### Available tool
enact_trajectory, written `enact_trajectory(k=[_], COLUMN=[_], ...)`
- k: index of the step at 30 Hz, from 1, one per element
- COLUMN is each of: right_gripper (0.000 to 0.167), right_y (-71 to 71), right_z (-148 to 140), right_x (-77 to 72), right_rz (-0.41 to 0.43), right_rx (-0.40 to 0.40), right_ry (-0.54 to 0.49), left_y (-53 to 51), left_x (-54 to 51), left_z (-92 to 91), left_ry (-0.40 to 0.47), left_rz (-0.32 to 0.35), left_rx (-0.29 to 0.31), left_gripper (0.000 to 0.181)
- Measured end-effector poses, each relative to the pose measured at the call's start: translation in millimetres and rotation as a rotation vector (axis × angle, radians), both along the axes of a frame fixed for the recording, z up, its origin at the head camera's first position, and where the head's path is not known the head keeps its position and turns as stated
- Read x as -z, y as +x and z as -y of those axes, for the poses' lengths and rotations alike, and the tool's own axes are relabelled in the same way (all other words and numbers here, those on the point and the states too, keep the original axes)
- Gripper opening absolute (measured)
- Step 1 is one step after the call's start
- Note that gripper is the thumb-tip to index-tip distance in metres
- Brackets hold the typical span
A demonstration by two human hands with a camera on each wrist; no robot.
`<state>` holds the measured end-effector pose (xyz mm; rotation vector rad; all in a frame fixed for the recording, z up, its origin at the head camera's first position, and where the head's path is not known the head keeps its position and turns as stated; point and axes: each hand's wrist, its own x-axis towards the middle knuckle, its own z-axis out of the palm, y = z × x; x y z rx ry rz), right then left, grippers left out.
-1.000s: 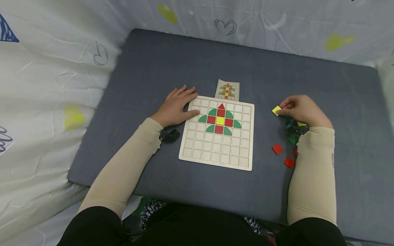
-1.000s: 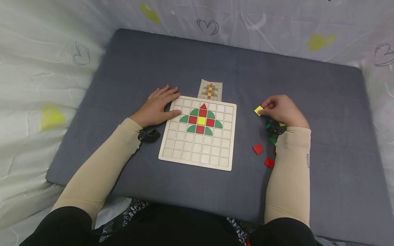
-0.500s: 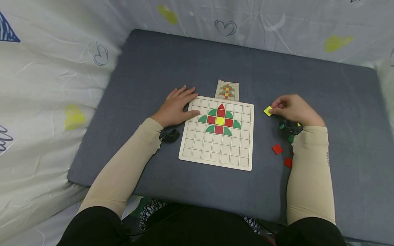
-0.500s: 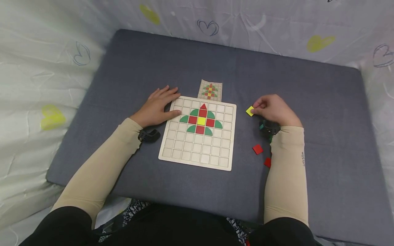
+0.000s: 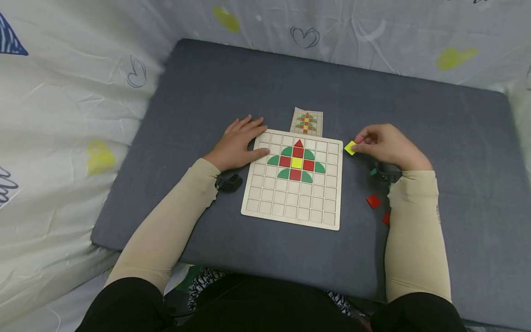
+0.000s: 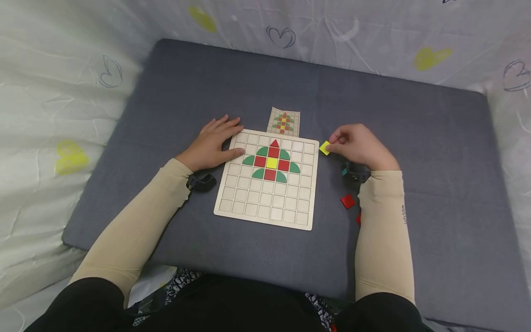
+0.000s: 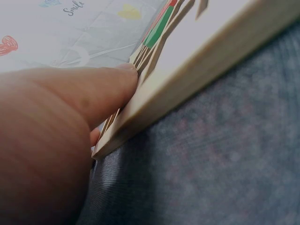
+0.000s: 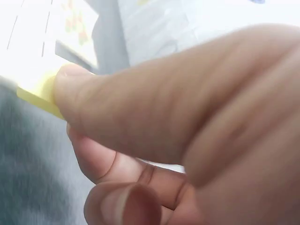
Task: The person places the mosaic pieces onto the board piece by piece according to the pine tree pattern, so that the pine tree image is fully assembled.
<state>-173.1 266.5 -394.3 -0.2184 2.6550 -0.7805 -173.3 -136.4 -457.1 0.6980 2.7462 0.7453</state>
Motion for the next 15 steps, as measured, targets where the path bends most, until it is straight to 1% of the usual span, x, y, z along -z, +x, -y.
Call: enact_trajectory(k=[7,15], right_gripper=[0.024,0.021], right_y=[4.7,7.1], right_z=[22,44], right_x=[-10.3,-10.5], right_rz=[0.003,0.026], right_rx=[-0.037,-0.090], right_ry=[-0.026,-0.037], left_y=[-0.5,0.7], left_x=[-0.9,-0.7], left_z=[-0.8,-0.8], left_ry=[-0.005,-0.004], left_rz=[0.005,0.002], left_rx=[-0.001,-0.003], left_gripper=[0.077,0.076])
